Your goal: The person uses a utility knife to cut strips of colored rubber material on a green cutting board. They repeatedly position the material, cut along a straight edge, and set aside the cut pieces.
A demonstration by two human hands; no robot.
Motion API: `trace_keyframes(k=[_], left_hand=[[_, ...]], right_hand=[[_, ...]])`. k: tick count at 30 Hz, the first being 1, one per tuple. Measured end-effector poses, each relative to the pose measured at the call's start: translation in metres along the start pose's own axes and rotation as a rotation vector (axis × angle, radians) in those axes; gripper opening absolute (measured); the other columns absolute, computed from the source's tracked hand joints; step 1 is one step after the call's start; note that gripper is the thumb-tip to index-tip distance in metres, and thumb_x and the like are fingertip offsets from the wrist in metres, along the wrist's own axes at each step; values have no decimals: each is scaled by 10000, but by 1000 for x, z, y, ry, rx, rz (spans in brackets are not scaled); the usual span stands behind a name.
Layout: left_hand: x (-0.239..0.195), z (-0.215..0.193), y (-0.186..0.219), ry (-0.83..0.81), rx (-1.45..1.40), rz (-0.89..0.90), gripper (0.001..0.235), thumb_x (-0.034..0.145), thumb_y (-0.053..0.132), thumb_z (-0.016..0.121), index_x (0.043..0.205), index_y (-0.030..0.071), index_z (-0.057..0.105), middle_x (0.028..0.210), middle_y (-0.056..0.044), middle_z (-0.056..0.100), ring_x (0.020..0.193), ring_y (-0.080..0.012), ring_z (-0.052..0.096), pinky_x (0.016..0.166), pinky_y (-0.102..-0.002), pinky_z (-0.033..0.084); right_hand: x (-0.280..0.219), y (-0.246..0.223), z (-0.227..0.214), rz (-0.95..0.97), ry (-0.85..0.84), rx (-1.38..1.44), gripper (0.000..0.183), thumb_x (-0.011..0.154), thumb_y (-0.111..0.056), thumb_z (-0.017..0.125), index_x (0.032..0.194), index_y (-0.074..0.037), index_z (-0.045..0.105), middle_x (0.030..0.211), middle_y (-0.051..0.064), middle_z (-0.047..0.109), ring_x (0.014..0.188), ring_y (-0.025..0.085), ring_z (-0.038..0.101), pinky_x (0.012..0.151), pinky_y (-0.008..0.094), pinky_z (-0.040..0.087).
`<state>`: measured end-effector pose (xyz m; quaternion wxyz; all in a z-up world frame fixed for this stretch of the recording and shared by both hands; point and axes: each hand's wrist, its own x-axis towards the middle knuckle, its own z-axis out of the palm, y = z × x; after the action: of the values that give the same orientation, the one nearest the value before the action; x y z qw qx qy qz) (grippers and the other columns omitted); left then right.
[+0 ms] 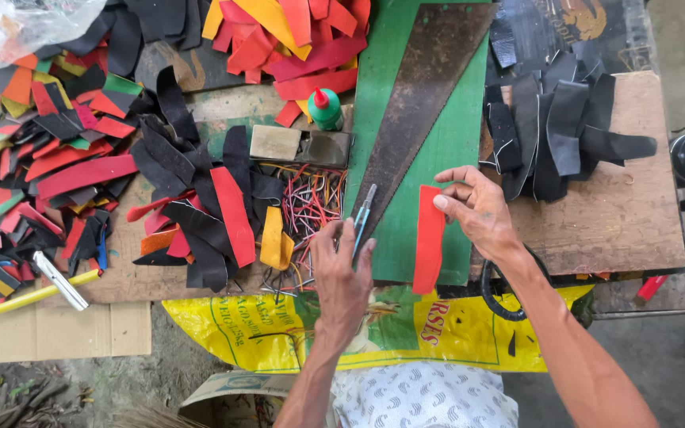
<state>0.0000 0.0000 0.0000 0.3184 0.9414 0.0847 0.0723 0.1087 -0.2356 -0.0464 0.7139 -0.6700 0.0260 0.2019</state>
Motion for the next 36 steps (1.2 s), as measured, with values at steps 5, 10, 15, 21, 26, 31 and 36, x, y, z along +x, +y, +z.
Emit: trace_keyframes(k=[5,10,15,21,26,31,36], left_hand=[[-7,8,29,-220,-861,-278,496,902,133,756,1356,-18,625,1172,-120,746,1033,-174,719,888,-313,607],[57,-32,25,-60,-859,-139,381,924,98,734,1282,-25,686,1159,-118,765,1046,-136,710,921,-278,579],[184,-115,-14,309,-424,200,417,1012,192,706,1307,-67,565,1026,-124,671,842,-170,663,713,-315,558],[116,-127,-82,301,294,66,477,957,227,773,1318,-34,601,1016,-181,626,931,-368,633,787,-463,492],[62,-87,-118,233,424,-105,678,795,190,804,1355,-93,547,984,-219,616,889,-390,612,726,-470,496],[63,-101,-113,402,279,-28,422,932,110,769,1304,-49,650,981,-160,707,890,-302,683,777,-411,536],[35,-88,-36,188,-618,-176,432,915,87,743,1312,-57,655,875,-77,769,759,-84,688,685,-245,558]], right_hand=[[-21,-26,27,8,-11,90,451,888,-51,719,1305,8,559,1016,121,715,876,149,673,762,293,550],[-26,-33,31,-99,110,-3,444,925,-59,688,1329,9,515,1075,112,709,914,157,682,822,293,559],[-39,-14,28,-117,85,-91,433,927,-37,693,1325,11,529,1076,102,695,943,136,666,861,268,542],[-55,13,28,-11,95,-164,408,894,-25,703,1279,17,574,1070,66,700,940,100,653,832,248,523],[-50,11,38,-21,36,-162,428,895,-34,716,1294,12,569,1064,66,689,928,100,634,818,249,512],[-56,-7,55,-5,62,-271,413,885,-67,734,1269,-6,596,1053,73,717,924,118,659,831,262,544],[-67,-17,72,7,-22,-62,426,894,-78,710,1283,-15,550,1087,54,721,982,112,681,879,265,549]])
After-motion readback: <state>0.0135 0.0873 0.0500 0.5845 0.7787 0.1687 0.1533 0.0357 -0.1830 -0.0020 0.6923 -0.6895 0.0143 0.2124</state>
